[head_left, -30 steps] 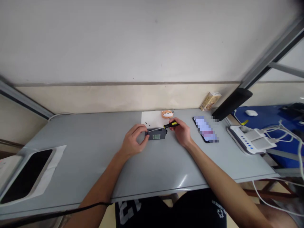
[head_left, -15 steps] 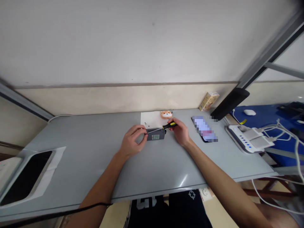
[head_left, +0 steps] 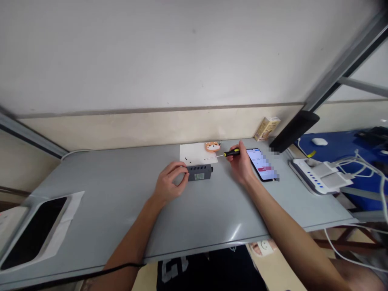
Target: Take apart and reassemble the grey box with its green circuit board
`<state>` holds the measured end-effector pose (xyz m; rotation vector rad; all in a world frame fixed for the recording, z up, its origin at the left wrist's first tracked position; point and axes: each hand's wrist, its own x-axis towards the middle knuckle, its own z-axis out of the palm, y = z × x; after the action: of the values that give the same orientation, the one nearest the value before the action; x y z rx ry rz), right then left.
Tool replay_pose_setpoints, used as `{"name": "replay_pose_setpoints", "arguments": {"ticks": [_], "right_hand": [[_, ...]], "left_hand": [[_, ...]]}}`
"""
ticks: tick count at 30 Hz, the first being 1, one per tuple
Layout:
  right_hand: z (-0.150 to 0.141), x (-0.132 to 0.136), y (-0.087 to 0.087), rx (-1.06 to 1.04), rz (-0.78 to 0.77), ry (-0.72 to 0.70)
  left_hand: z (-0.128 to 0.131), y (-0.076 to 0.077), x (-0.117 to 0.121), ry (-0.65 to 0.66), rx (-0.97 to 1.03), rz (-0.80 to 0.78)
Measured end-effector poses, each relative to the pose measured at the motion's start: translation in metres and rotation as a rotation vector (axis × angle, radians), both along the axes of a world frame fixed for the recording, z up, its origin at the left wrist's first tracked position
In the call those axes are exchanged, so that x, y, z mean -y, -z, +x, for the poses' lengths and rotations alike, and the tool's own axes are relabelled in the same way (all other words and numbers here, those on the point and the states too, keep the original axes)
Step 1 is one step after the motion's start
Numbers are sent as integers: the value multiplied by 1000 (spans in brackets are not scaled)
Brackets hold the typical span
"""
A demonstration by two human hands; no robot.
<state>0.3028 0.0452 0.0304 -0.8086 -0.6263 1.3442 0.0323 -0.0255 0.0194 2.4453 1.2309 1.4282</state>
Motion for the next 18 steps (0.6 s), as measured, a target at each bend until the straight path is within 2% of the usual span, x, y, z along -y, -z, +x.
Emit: {"name": "replay_pose_setpoints", "arguments": {"ticks": [4, 9, 13, 15, 18], "right_hand": [[0, -1, 2, 31, -20, -10], [4, -2, 7, 157, 22, 87], [3, -5, 7, 411, 65, 91], [7, -5, 3, 582, 144, 113], [27, 14, -8, 735, 279, 295]], "left_hand": [[0, -2, 0, -9, -13, 1], [-2, -4, 2, -6, -4, -15], [-6, -4, 1, -9, -2, -34], [-7, -4, 0, -14, 1, -29], [-7, -5, 0, -21, -1, -6]]}}
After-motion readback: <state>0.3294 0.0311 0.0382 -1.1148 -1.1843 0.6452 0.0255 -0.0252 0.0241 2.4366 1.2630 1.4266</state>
